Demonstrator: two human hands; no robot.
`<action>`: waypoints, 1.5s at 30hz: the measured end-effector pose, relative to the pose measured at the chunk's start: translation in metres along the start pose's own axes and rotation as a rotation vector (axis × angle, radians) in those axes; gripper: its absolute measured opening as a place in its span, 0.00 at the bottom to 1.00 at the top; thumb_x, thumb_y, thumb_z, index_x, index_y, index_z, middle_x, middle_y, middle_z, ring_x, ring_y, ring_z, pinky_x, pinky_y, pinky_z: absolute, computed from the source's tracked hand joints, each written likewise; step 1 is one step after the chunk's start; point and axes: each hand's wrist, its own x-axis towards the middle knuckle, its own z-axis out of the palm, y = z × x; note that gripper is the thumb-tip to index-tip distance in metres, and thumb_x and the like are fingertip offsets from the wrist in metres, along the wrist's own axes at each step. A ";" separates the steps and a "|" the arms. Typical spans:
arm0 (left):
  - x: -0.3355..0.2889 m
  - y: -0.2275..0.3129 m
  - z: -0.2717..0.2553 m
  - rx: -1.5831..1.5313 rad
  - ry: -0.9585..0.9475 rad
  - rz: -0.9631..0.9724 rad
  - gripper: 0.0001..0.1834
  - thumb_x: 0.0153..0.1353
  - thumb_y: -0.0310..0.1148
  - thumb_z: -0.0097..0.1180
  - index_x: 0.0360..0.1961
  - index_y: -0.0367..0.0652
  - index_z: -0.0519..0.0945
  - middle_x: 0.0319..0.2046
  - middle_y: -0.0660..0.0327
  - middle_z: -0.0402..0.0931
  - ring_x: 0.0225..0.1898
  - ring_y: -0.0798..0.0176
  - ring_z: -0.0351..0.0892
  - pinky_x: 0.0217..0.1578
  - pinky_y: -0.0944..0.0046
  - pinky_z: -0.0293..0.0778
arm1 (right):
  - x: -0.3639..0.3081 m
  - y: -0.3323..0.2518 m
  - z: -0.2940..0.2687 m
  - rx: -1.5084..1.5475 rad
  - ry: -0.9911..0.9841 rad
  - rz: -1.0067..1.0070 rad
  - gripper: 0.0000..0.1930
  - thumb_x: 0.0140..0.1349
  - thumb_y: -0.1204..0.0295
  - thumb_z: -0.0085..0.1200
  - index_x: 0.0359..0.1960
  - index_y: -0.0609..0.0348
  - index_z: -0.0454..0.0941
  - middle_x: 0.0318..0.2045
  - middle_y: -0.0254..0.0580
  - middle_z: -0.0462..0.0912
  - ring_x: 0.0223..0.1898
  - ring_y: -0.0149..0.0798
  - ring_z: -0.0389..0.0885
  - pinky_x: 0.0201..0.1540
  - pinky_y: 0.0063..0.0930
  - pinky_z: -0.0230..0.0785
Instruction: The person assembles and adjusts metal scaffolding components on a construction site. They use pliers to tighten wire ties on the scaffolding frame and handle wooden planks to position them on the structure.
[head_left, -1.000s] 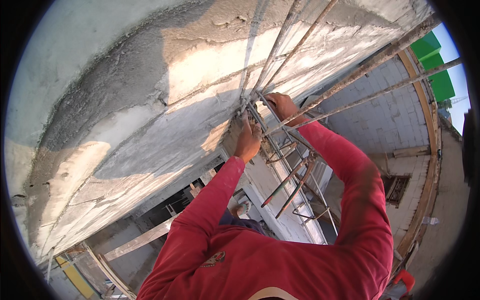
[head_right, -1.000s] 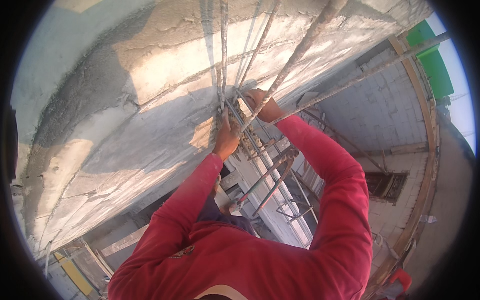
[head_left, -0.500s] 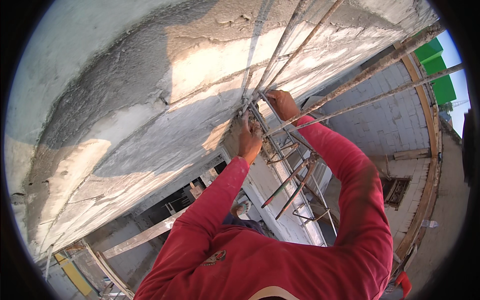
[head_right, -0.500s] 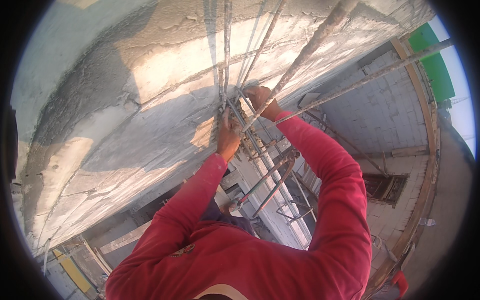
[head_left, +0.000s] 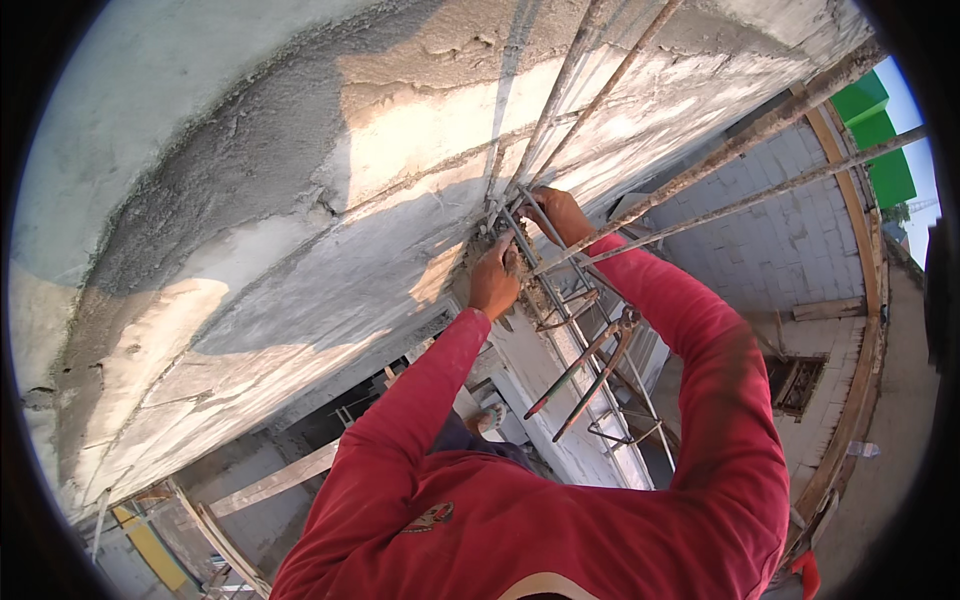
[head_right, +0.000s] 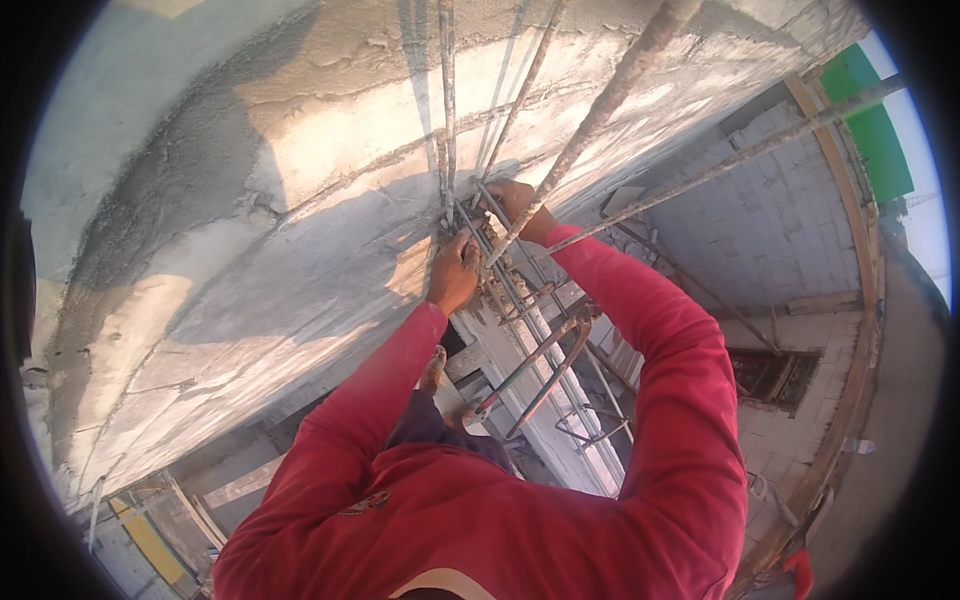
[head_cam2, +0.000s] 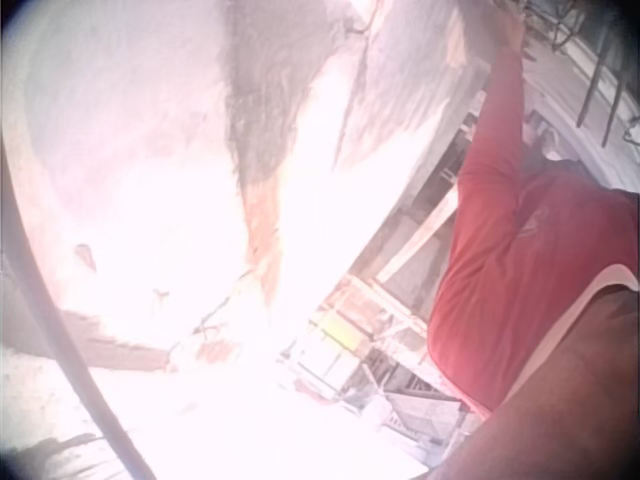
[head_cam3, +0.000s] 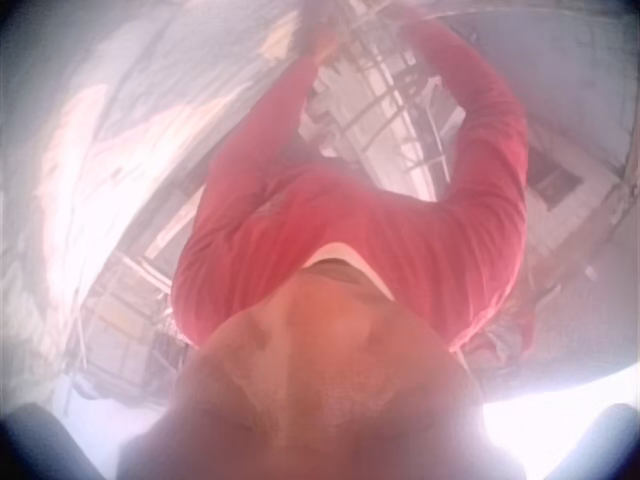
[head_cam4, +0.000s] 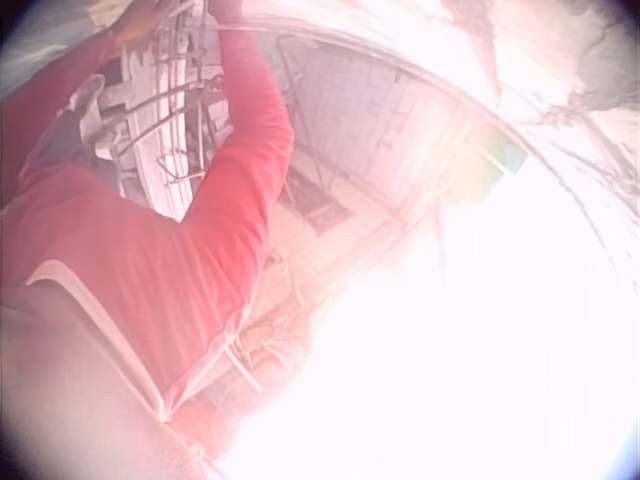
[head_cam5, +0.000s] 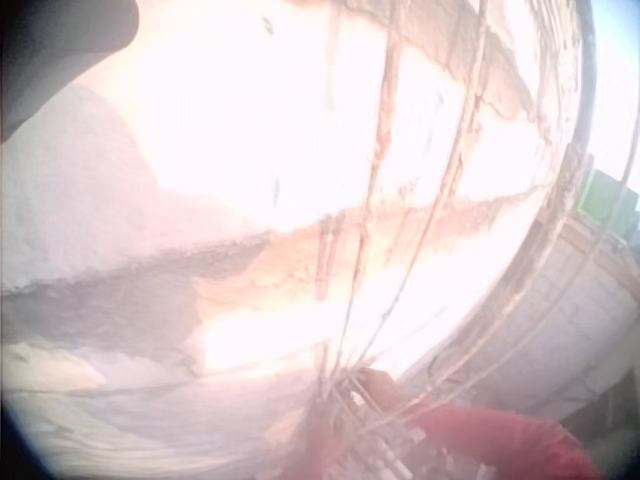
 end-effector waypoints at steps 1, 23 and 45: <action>0.002 0.001 -0.002 -0.008 -0.007 -0.003 0.21 0.76 0.35 0.47 0.68 0.51 0.73 0.53 0.40 0.81 0.55 0.34 0.78 0.54 0.44 0.73 | -0.001 0.001 -0.002 0.011 0.002 -0.034 0.07 0.67 0.68 0.57 0.41 0.56 0.83 0.38 0.54 0.83 0.44 0.58 0.84 0.47 0.46 0.75; 0.024 -0.007 -0.006 -0.225 -0.154 0.104 0.25 0.71 0.24 0.45 0.67 0.32 0.73 0.57 0.41 0.80 0.57 0.45 0.81 0.59 0.57 0.73 | 0.016 0.039 0.034 -0.019 -0.012 0.001 0.10 0.58 0.65 0.62 0.37 0.56 0.87 0.35 0.53 0.87 0.40 0.61 0.86 0.45 0.47 0.79; 0.033 -0.087 -0.006 0.877 -0.187 0.595 0.28 0.65 0.34 0.60 0.64 0.33 0.74 0.43 0.46 0.83 0.40 0.43 0.85 0.40 0.49 0.80 | 0.062 -0.004 0.047 -0.319 -0.108 -0.135 0.10 0.59 0.64 0.59 0.32 0.57 0.85 0.32 0.53 0.88 0.38 0.59 0.88 0.42 0.49 0.79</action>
